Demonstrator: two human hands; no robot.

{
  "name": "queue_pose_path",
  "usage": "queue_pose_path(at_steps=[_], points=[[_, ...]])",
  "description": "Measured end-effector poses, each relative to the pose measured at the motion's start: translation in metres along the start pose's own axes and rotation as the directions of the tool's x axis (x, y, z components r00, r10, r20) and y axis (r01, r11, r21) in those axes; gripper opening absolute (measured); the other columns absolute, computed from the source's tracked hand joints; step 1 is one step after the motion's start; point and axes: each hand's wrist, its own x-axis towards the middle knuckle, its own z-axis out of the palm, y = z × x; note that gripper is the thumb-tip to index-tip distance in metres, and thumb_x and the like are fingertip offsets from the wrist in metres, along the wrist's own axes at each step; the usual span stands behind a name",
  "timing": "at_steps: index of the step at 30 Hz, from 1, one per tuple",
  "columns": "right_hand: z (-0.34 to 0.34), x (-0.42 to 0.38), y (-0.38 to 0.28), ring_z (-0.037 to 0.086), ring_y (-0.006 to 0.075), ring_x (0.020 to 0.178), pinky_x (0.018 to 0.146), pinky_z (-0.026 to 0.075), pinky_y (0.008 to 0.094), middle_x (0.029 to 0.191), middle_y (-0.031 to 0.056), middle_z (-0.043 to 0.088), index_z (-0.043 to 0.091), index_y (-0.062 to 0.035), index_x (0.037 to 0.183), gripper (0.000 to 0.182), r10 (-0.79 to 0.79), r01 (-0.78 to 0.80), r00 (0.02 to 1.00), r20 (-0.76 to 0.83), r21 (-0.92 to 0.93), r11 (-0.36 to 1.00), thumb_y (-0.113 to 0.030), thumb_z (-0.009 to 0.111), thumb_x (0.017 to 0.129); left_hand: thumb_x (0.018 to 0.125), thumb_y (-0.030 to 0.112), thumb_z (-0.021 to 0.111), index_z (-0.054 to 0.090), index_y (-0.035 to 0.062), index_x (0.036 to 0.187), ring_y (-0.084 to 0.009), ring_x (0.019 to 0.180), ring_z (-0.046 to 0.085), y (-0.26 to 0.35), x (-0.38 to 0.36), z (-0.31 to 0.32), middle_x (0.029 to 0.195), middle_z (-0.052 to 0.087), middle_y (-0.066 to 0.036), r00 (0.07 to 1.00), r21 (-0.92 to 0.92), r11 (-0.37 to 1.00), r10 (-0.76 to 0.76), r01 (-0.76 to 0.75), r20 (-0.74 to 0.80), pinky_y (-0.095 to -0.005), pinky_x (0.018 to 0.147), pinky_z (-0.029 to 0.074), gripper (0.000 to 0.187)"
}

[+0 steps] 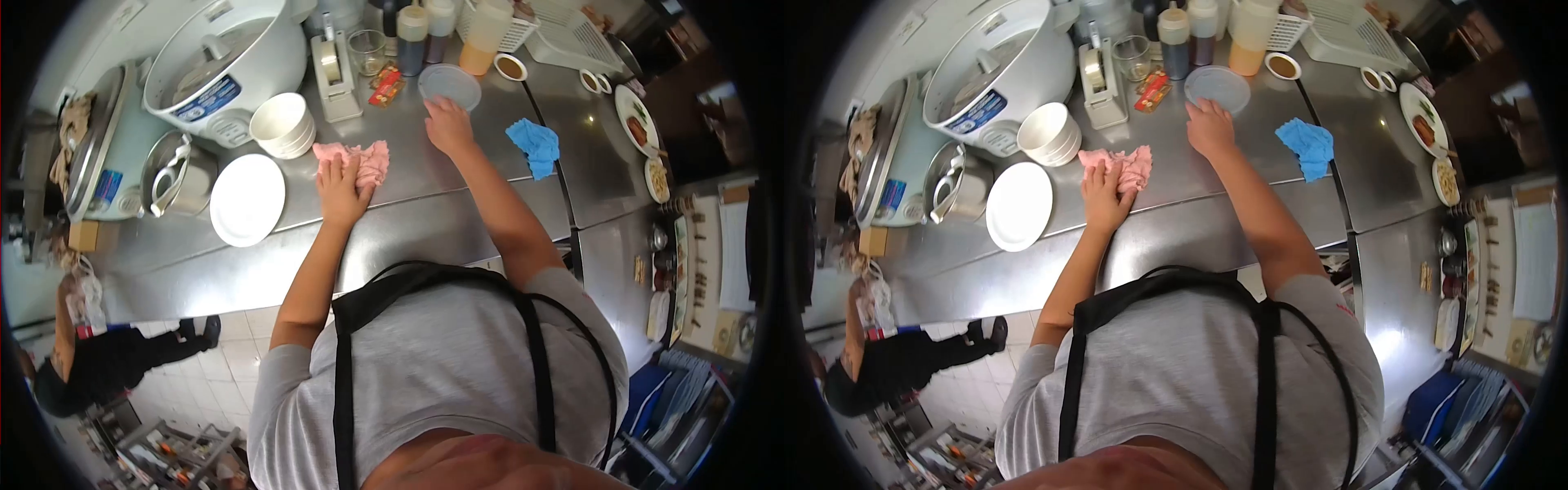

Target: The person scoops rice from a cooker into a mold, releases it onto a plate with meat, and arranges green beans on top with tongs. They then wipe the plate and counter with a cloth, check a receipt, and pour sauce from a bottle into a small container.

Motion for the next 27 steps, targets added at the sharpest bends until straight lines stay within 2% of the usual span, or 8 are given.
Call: queue_pose_path(at_steps=[1,4,7,10,12,21,24,27], points=[[0.008,0.003,0.005,0.039,0.0268,0.108,0.087,0.033,0.0419,0.11,0.0104,0.046,0.048,-0.0104,0.111,0.039,0.018,-0.023,0.999,-0.034,-0.139,0.99,-0.023,0.053,0.075,0.066,0.033,0.061,0.045,0.0122,0.117,-0.0413,0.113,0.03,-0.001,0.001,-0.001,0.122,0.036,-0.022,1.0,-0.024,1.0,0.005,-0.005,0.001,-0.0486,0.093,0.022,0.057],[0.024,-0.008,0.008,0.035,0.0279,0.111,0.087,0.03,0.0451,0.113,0.0109,0.043,0.042,-0.0092,0.116,0.049,0.149,-0.134,0.987,0.058,-0.207,0.969,-0.033,0.051,0.075,0.065,0.033,0.061,0.045,0.0113,0.116,-0.0412,0.112,0.031,0.002,0.003,-0.003,0.121,0.037,-0.021,1.0,-0.007,1.0,0.019,-0.019,-0.003,-0.0479,0.093,0.023,0.058],[-0.001,-0.049,-0.022,0.035,0.027,0.11,0.085,0.031,0.0445,0.113,0.011,0.042,0.044,-0.0097,0.115,0.056,0.072,-0.048,0.972,0.223,-0.115,0.992,-0.043,0.053,0.071,0.068,0.035,0.058,0.044,0.0124,0.117,-0.0411,0.107,0.037,-0.001,0.009,-0.006,0.116,0.041,-0.022,0.991,-0.058,0.99,0.129,-0.131,-0.038,-0.0479,0.086,0.031,0.056],[-0.037,-0.127,-0.045,0.032,0.026,0.114,0.089,0.027,0.045,0.12,0.0094,0.039,0.04,-0.0104,0.119,0.067,-0.056,0.056,0.948,0.314,0.012,0.998,-0.048,0.057,0.065,0.071,0.036,0.056,0.045,-0.0001,0.113,-0.0417,0.092,0.046,-0.003,0.014,0.0,0.104,0.047,-0.026,0.915,0.012,0.934,0.353,-0.358,-0.195,-0.0461,0.079,0.037,0.056],[-0.039,-0.19,-0.045,0.038,0.0243,0.106,0.081,0.031,0.044,0.108,0.0076,0.045,0.045,-0.0122,0.111,0.062,-0.131,0.127,0.99,0.058,0.077,0.989,-0.043,0.063,0.06,0.072,0.031,0.056,0.046,-0.0032,0.11,-0.0411,0.095,0.046,0.007,0.011,-0.005,0.107,0.046,-0.026,0.965,-0.078,0.965,0.245,-0.252,-0.089,-0.0434,0.081,0.038,0.052],[-0.072,-0.301,-0.017,0.041,0.0179,0.098,0.079,0.033,0.038,0.096,0.0004,0.046,0.048,-0.0204,0.106,0.044,-0.006,-0.014,0.978,0.211,0.096,0.995,-0.015,0.058,0.063,0.072,0.027,0.056,0.046,0.0049,0.115,-0.0379,0.108,0.039,0.009,0.0,0.0,0.119,0.038,-0.026,0.991,-0.066,0.989,0.136,-0.135,0.014,-0.0408,0.09,0.033,0.049],[-0.089,-0.388,0.024,0.047,0.0196,0.088,0.075,0.036,0.0363,0.085,0.0016,0.05,0.056,-0.0184,0.091,0.029,0.28,-0.28,0.96,0.007,0.063,0.958,-0.009,0.054,0.063,0.077,0.031,0.053,0.041,0.0071,0.12,-0.0361,0.111,0.037,-0.003,0.001,0.008,0.123,0.034,-0.024,0.987,-0.01,0.989,0.15,-0.15,0.055,-0.0383,0.088,0.036,0.05],[-0.093,-0.493,0.094,0.052,0.0252,0.074,0.062,0.041,0.0372,0.07,0.0061,0.052,0.061,-0.0142,0.075,0.016,0.601,-0.597,0.792,-0.107,0.067,0.799,-0.006,0.051,0.064,0.079,0.034,0.051,0.04,0.0073,0.121,-0.0356,0.11,0.038,-0.006,-0.001,0.011,0.123,0.034,-0.024,0.988,0.043,0.989,0.139,-0.141,0.064,-0.037,0.089,0.035,0.051]])
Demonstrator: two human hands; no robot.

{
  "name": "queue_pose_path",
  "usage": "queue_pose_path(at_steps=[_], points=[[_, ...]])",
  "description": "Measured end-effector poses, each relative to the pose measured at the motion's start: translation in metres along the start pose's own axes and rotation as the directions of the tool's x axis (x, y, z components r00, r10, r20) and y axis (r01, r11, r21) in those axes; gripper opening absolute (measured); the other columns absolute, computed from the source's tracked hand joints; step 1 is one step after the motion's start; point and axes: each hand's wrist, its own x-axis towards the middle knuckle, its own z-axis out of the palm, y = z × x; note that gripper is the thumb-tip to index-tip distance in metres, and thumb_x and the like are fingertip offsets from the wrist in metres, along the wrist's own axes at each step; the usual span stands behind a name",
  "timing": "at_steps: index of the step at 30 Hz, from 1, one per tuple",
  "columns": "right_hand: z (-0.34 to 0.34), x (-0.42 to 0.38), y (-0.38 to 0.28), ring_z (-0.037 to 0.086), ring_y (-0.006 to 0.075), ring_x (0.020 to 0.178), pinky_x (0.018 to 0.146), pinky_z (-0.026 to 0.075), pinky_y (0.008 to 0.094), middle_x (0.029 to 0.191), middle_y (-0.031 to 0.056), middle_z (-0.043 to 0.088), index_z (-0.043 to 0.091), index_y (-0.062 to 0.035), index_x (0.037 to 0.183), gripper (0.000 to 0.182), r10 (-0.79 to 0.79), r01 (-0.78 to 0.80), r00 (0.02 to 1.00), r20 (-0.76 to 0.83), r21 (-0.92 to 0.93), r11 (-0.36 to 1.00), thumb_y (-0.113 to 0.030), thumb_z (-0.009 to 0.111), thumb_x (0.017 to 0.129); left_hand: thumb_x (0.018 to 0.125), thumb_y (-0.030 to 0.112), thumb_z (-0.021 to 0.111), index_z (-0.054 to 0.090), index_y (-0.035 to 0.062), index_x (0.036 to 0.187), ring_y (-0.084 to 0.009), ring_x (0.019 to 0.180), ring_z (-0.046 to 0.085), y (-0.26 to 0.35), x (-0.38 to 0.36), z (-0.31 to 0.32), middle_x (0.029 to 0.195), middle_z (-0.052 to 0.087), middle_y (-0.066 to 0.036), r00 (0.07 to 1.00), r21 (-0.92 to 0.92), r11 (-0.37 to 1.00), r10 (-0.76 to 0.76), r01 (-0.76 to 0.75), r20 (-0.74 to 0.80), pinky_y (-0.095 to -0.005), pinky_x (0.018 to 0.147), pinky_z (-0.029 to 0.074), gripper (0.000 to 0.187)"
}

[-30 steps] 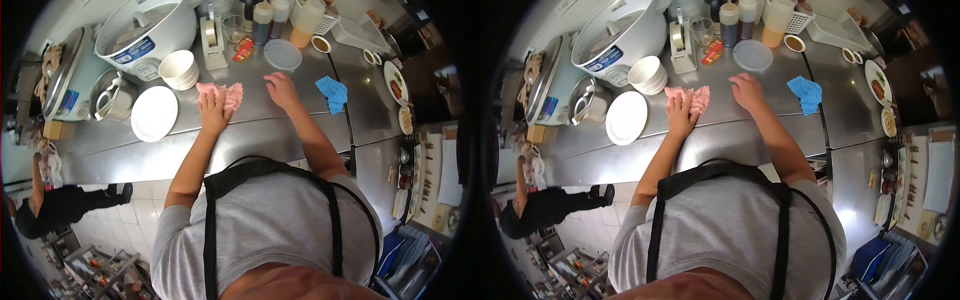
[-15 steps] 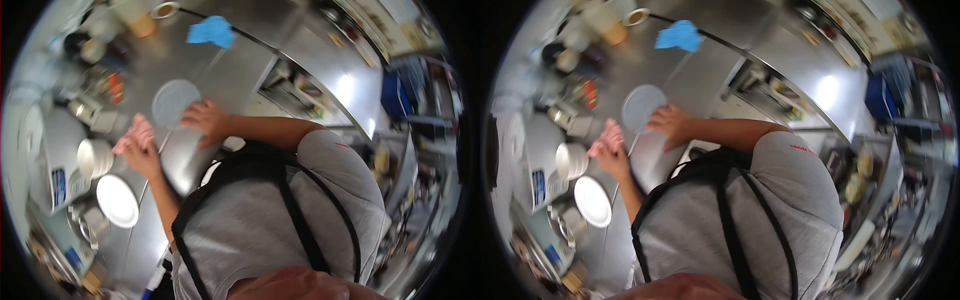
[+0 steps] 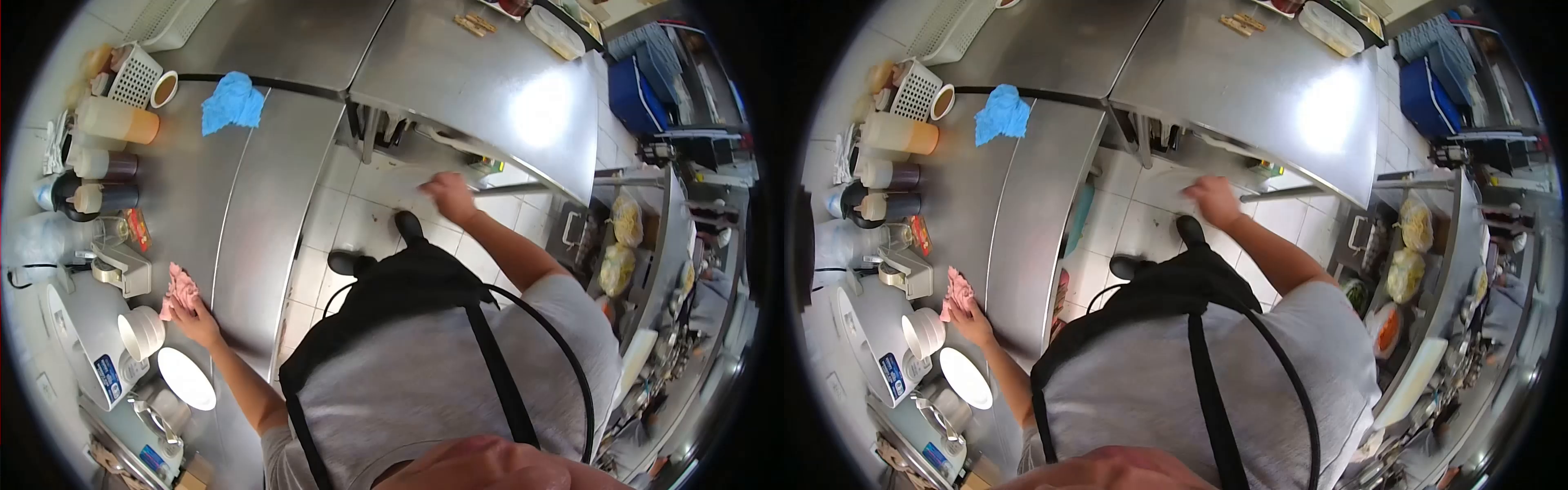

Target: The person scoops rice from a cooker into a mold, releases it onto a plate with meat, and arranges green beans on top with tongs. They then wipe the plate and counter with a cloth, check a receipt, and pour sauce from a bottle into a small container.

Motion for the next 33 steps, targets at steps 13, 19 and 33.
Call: queue_pose_path(at_steps=[13,19,33], points=[[0.057,0.007,0.272,0.052,0.0302,0.096,0.083,0.04,0.0375,0.104,0.0135,0.054,0.057,-0.0109,0.101,0.026,0.637,-0.593,0.769,-0.054,-0.43,0.68,-0.019,0.05,0.078,0.079,0.034,0.045,0.039,0.0053,0.12,-0.0382,0.107,0.038,0.064,-0.047,0.029,0.118,0.04,-0.023,0.976,0.344,0.914,-0.185,0.214,-0.114,-0.0424,0.09,0.031,0.05],[0.052,-0.002,0.223,0.052,0.0302,0.095,0.082,0.041,0.0367,0.104,0.0138,0.054,0.056,-0.0097,0.102,0.027,0.505,-0.489,0.861,0.065,-0.165,0.856,-0.02,0.051,0.077,0.076,0.034,0.05,0.043,0.01,0.116,-0.0397,0.104,0.039,0.13,-0.058,0.035,0.115,0.042,-0.021,0.951,0.336,0.894,-0.245,0.297,-0.19,-0.0455,0.089,0.032,0.047],[-0.12,0.172,0.106,0.053,0.032,0.084,0.072,0.043,0.0378,0.094,0.0141,0.055,0.057,-0.0106,0.094,0.022,0.032,-0.002,0.829,-0.558,0.055,0.998,-0.016,0.054,0.074,0.077,0.032,0.05,0.047,0.0106,0.115,-0.0385,0.104,0.039,0.159,-0.068,0.03,0.113,0.042,-0.024,0.97,0.226,0.964,-0.091,0.144,-0.227,-0.0451,0.087,0.033,0.044]])
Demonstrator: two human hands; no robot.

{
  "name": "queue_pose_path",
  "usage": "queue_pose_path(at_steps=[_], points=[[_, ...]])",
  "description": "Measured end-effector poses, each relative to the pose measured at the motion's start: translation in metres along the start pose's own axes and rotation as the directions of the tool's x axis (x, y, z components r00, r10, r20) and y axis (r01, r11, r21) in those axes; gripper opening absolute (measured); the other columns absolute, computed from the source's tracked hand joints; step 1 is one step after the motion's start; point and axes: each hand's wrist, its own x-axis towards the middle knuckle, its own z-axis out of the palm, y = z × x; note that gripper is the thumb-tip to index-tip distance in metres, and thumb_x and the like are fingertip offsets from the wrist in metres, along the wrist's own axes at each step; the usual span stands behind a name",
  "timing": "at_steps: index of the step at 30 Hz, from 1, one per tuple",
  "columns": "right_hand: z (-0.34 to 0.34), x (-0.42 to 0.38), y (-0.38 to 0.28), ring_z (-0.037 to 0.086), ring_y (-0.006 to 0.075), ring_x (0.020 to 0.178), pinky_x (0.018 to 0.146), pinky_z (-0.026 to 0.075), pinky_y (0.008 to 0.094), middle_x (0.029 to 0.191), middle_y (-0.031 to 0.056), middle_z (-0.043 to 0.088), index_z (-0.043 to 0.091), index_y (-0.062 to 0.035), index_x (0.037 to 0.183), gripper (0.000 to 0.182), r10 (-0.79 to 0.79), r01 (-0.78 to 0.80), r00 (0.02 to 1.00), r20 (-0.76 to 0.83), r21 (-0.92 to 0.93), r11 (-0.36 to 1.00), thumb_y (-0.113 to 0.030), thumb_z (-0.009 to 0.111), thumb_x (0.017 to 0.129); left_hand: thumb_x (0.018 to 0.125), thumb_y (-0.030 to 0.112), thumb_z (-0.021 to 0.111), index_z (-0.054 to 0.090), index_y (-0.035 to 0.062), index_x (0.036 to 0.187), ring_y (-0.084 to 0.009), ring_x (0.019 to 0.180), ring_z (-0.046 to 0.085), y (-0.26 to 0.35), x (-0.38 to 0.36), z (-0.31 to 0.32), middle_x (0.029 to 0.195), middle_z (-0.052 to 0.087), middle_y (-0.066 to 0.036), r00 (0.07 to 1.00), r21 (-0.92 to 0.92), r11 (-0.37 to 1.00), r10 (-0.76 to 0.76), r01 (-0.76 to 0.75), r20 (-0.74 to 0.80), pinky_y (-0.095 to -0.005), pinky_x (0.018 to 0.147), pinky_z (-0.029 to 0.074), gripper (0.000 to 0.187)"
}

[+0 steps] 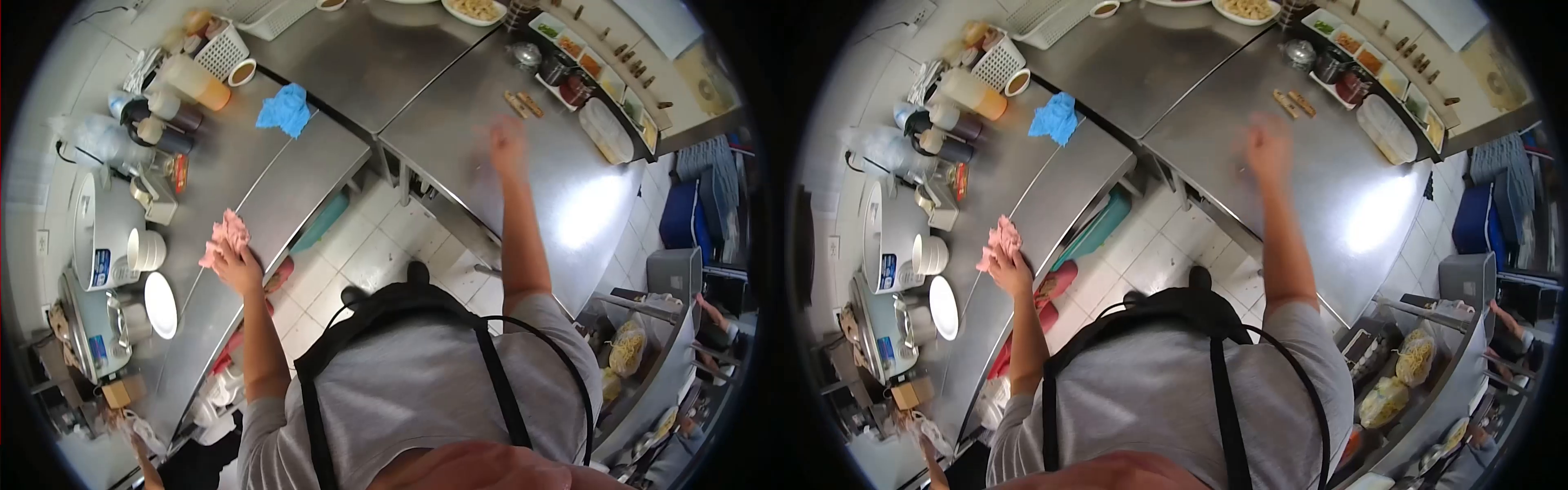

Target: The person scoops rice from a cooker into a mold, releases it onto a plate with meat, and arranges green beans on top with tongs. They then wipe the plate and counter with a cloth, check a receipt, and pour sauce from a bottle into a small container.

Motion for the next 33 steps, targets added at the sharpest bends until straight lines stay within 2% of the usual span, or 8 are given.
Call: queue_pose_path(at_steps=[4,8,11,18,25,28,32,33], points=[[0.017,0.054,0.072,0.047,0.0343,0.096,0.077,0.04,0.0419,0.107,0.0146,0.049,0.055,-0.0151,0.1,0.029,0.131,-0.144,0.99,-0.061,-0.494,0.857,-0.026,0.054,0.073,0.077,0.031,0.051,0.049,0.0101,0.11,-0.0374,0.101,0.041,-0.009,0.001,0.005,0.112,0.043,-0.021,1.0,-0.041,0.999,-0.017,0.017,0.003,-0.0452,0.086,0.033,0.04],[0.013,0.052,0.1,0.049,0.0323,0.093,0.074,0.041,0.0426,0.103,0.014,0.05,0.056,-0.0194,0.099,0.027,0.189,-0.036,0.957,0.218,-0.558,0.829,-0.03,0.053,0.074,0.077,0.031,0.051,0.05,0.0087,0.107,-0.033,0.094,0.046,0.009,0.016,-0.016,0.107,0.048,-0.016,0.979,0.123,0.986,-0.134,0.116,0.151,-0.0428,0.08,0.036,0.037],[-0.007,0.039,0.126,0.052,0.0303,0.085,0.071,0.043,0.041,0.092,0.0133,0.054,0.058,-0.0186,0.093,0.023,0.297,-0.182,0.945,0.134,-0.541,0.821,-0.031,0.053,0.075,0.078,0.028,0.051,0.055,0.0054,0.084,-0.0336,0.085,0.048,0.037,0.025,-0.01,0.091,0.054,-0.012,0.974,-0.155,0.962,0.228,-0.224,0.008,-0.0394,0.076,0.036,0.024],[-0.1,-0.036,0.136,0.053,0.0285,0.081,0.069,0.043,0.0397,0.089,0.01,0.055,0.06,-0.0187,0.091,0.019,0.317,-0.271,0.948,-0.001,-0.523,0.808,-0.024,0.053,0.074,0.08,0.025,0.05,0.058,0.0084,0.096,-0.0315,0.087,0.052,0.236,0.039,0.029,0.094,0.056,-0.016,0.911,-0.697,0.699,0.376,-0.158,0.171,-0.0404,0.076,0.038,0.025],[-0.098,-0.037,0.126,0.052,0.0255,0.082,0.07,0.04,0.0388,0.089,0.0069,0.055,0.06,-0.0177,0.088,0.016,0.352,-0.321,0.935,-0.047,-0.537,0.78,-0.023,0.053,0.074,0.082,0.041,0.039,0.056,0.0098,0.1,-0.0341,0.09,0.047,0.416,0.068,0.099,0.094,0.051,-0.018,0.872,-0.341,0.867,0.445,-0.363,0.205,-0.0422,0.073,0.039,0.039],[-0.099,-0.04,0.129,0.052,0.0247,0.083,0.071,0.039,0.0384,0.089,0.0064,0.055,0.06,-0.0182,0.089,0.017,0.329,-0.302,0.943,-0.048,-0.534,0.789,-0.023,0.053,0.075,0.082,0.043,0.038,0.052,0.0069,0.104,-0.0342,0.092,0.046,0.483,0.059,0.069,0.101,0.047,-0.02,0.869,-0.454,0.866,0.378,-0.211,0.318,-0.045,0.077,0.037,0.045],[-0.102,-0.038,0.125,0.051,0.0239,0.084,0.072,0.038,0.038,0.089,0.0057,0.054,0.058,-0.0186,0.089,0.016,0.339,-0.304,0.94,-0.034,-0.532,0.79,-0.022,0.052,0.075,0.081,0.039,0.044,0.039,-0.007,0.112,-0.0417,0.104,0.038,0.478,-0.034,0.042,0.112,0.039,-0.029,0.68,-0.641,0.617,0.707,-0.457,0.197,-0.0476,0.088,0.031,0.055],[-0.101,-0.039,0.124,0.05,0.0239,0.084,0.072,0.038,0.0382,0.089,0.0057,0.054,0.058,-0.0184,0.089,0.015,0.346,-0.308,0.938,-0.029,-0.533,0.788,-0.022,0.052,0.075,0.081,0.039,0.044,0.04,-0.0063,0.112,-0.0444,0.105,0.035,0.452,-0.08,0.043,0.114,0.036,-0.032,0.51,-0.479,0.449,0.86,-0.754,0.003,-0.0513,0.09,0.028,0.056]])
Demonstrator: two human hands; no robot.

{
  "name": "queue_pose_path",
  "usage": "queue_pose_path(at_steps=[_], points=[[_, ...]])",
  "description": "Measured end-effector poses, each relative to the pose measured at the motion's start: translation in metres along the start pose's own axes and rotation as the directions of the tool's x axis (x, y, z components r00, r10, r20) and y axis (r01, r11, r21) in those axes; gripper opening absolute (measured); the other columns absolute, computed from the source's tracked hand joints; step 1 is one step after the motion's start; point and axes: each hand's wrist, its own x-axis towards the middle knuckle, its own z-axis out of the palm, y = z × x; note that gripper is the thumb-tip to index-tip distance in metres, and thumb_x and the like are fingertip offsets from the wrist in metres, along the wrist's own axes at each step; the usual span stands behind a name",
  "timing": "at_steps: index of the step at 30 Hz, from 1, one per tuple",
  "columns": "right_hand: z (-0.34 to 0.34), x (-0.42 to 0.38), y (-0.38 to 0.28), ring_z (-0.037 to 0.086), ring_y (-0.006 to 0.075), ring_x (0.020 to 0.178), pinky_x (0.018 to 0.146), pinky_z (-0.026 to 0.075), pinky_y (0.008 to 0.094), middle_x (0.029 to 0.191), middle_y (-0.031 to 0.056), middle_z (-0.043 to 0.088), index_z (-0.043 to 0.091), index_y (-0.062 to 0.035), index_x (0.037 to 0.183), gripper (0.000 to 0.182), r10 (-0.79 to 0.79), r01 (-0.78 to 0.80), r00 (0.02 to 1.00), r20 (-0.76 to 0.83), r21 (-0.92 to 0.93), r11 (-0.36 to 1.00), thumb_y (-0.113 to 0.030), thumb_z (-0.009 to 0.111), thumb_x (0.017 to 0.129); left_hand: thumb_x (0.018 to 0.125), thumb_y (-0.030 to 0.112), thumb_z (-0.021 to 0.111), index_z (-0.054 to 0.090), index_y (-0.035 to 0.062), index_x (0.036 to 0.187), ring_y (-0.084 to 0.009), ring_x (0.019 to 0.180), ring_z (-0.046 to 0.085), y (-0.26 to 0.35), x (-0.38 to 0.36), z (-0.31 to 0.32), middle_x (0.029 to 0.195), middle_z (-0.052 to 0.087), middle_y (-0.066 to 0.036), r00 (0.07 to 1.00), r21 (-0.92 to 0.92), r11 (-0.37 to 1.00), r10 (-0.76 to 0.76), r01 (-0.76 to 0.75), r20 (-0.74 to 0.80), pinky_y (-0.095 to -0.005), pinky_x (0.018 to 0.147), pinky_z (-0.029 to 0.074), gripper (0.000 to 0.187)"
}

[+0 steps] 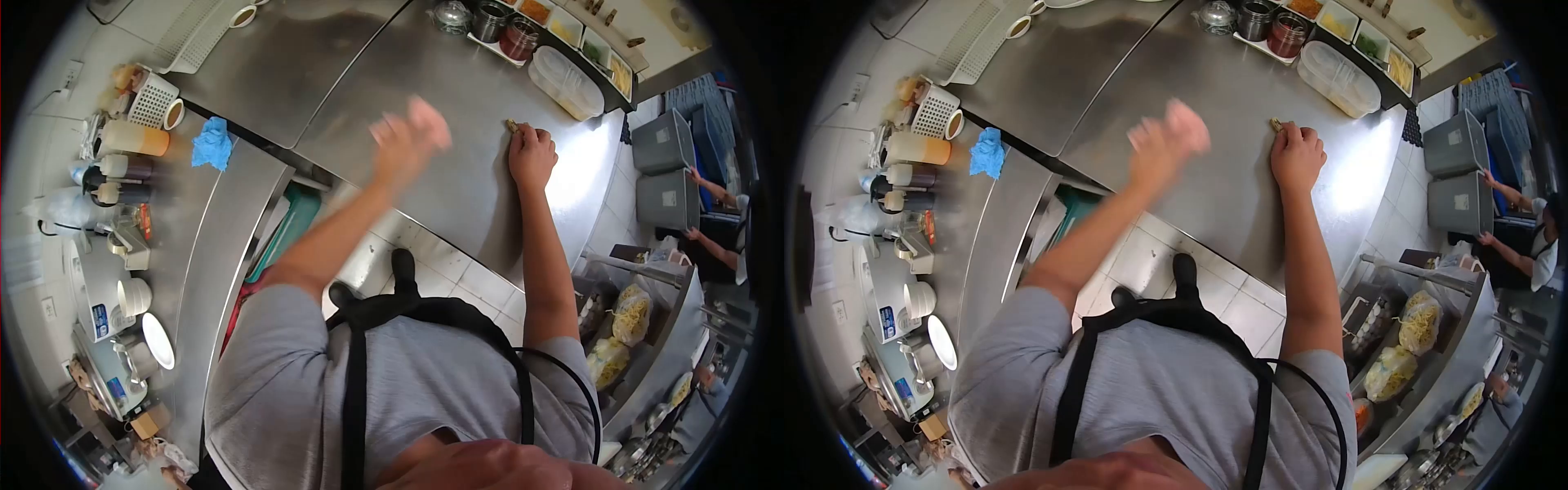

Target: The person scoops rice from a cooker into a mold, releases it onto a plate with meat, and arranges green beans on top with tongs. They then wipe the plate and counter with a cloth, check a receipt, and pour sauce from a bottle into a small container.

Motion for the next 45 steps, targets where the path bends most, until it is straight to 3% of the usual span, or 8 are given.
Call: queue_pose_path(at_steps=[2,5,9,11,21,26,32,45], points=[[0.001,-0.002,-0.003,0.05,0.0238,0.085,0.073,0.037,0.0385,0.09,0.0057,0.054,0.058,-0.0181,0.088,0.015,0.021,-0.021,1.0,0.016,0.0,1.0,-0.022,0.052,0.075,0.079,0.024,0.046,0.045,-0.0023,0.108,-0.0411,0.106,0.038,0.072,-0.08,-0.044,0.107,0.045,-0.024,0.902,-0.181,0.908,0.405,-0.378,0.148,-0.0487,0.088,0.03,0.039],[0.002,0.003,-0.002,0.05,0.0237,0.085,0.074,0.037,0.0388,0.091,0.0057,0.053,0.057,-0.0179,0.088,0.015,0.028,-0.028,0.999,0.03,-0.001,1.0,-0.022,0.051,0.075,0.08,0.02,0.047,0.058,0.0023,0.09,-0.0217,0.077,0.059,0.103,-0.079,-0.1,0.095,0.058,-0.01,0.275,-0.858,0.446,0.817,0.254,0.506,-0.0343,0.075,0.044,0.023],[0.001,0.0,-0.002,0.049,0.024,0.086,0.075,0.037,0.0388,0.091,0.0062,0.053,0.057,-0.018,0.089,0.016,0.025,-0.026,0.999,0.034,0.011,1.0,-0.021,0.051,0.075,0.082,0.022,0.049,0.062,0.0064,0.081,-0.0146,0.069,0.058,0.018,-0.004,-0.096,0.083,0.063,-0.003,0.954,-0.971,0.11,0.192,0.213,0.231,-0.0266,0.069,0.045,0.02],[-0.001,0.001,-0.001,0.049,0.0241,0.086,0.074,0.037,0.0386,0.091,0.0064,0.052,0.057,-0.0179,0.09,0.017,0.032,-0.032,0.999,0.042,0.011,0.999,-0.022,0.051,0.075,0.079,0.031,0.05,0.06,0.0068,0.087,-0.025,0.085,0.055,-0.062,0.024,-0.127,0.087,0.059,-0.013,0.979,-0.676,0.709,-0.159,0.201,0.125,-0.0329,0.07,0.043,0.027],[-0.003,0.003,-0.003,0.049,0.024,0.085,0.073,0.037,0.0375,0.09,0.0074,0.052,0.057,-0.0142,0.09,0.017,0.028,-0.031,0.998,0.048,0.061,0.998,-0.018,0.054,0.074,0.077,0.037,0.045,0.039,0.0131,0.121,-0.0395,0.1,0.036,-0.243,0.053,0.0,0.113,0.036,-0.024,0.888,0.185,0.882,-0.382,0.434,-0.257,-0.058,0.082,0.025,0.05],[-0.004,0.01,-0.006,0.049,0.0246,0.084,0.073,0.036,0.037,0.088,0.008,0.052,0.057,-0.0127,0.091,0.017,0.057,-0.06,0.994,0.091,0.032,0.998,-0.015,0.054,0.074,0.081,0.042,0.036,0.028,0.0113,0.126,-0.0354,0.101,0.037,-0.373,0.128,0.058,0.114,0.037,-0.021,0.391,0.33,0.235,-0.728,0.914,-0.563,-0.0561,0.081,0.025,0.056],[-0.01,0.015,-0.013,0.049,0.0259,0.083,0.073,0.036,0.0369,0.087,0.0089,0.051,0.057,-0.0113,0.09,0.019,0.1,-0.106,0.988,0.119,0.049,0.993,-0.013,0.056,0.071,0.085,0.03,0.033,0.039,0.0053,0.118,-0.0314,0.104,0.038,-0.227,0.201,0.039,0.112,0.043,-0.017,0.956,0.187,0.982,0.05,0.005,-0.29,-0.0452,0.079,0.031,0.042],[-0.006,0.01,0.012,0.051,0.0161,0.072,0.06,0.041,0.0294,0.081,0.0061,0.053,0.057,-0.0068,0.091,0.016,0.415,-0.32,0.91,0.028,0.684,0.655,-0.012,0.056,0.076,0.079,0.019,0.047,0.034,0.0071,0.125,-0.0428,0.119,0.022,0.011,0.143,0.015,0.127,0.03,-0.024,0.968,-0.354,0.929,0.176,-0.103,0.179,-0.0487,0.099,0.013,0.049]])
